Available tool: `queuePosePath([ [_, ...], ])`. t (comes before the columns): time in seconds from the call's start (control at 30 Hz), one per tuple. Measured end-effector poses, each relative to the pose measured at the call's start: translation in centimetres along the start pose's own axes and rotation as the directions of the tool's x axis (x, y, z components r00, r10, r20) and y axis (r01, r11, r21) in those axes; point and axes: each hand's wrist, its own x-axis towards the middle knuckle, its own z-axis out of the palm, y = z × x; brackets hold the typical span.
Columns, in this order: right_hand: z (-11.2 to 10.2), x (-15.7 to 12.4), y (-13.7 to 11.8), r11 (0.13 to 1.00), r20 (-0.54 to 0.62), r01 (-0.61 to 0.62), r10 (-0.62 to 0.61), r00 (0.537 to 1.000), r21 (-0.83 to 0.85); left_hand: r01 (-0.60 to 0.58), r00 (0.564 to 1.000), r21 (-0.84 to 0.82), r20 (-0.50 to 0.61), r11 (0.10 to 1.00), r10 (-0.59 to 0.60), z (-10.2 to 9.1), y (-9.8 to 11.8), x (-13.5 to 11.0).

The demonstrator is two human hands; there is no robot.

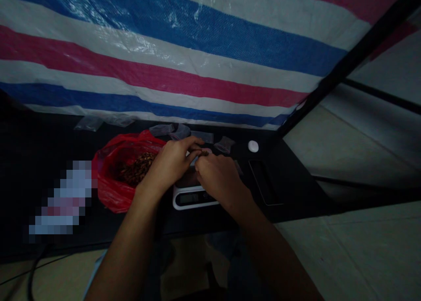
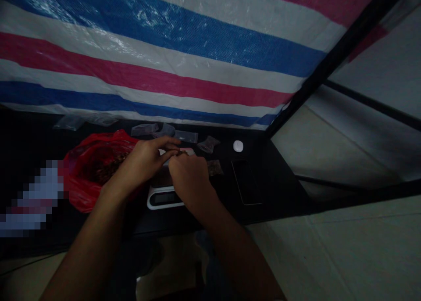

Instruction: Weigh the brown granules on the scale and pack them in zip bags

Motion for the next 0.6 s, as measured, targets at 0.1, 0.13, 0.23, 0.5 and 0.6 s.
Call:
queuePosePath([
  [0.1,-0.4,-0.3,0.9,0.999,0.003,-0.01,0.01,1.0,0.047,0.003,1.0,-0.003,0.011,1.0,-0.003,-0.2,0.2,0.0],
  [0.13,-0.7,-0.4,1.5,0.997,-0.005,-0.02,0.02,1.0,0.075,0.005,1.0,0.001,0.013,1.0,-0.005,-0.2,0.2,-0.1],
  [0.23,-1.5,-0.4,3.6,0.983,-0.034,-0.048,0.055,0.998,0.179,0.002,1.0,0.0,0.018,1.0,-0.002,-0.3,0.5,-0.1],
  [0.5,-1.6,1.1,6.2,0.937,-0.091,-0.041,0.077,0.993,0.348,-0.002,1.0,-0.017,0.028,1.0,0.003,-0.2,0.5,-0.1],
  [0.6,-1.3,1.5,5.8,0.933,-0.083,-0.038,0.072,0.994,0.358,0.011,0.999,-0.025,0.03,1.0,-0.01,-0.2,0.6,-0.1],
])
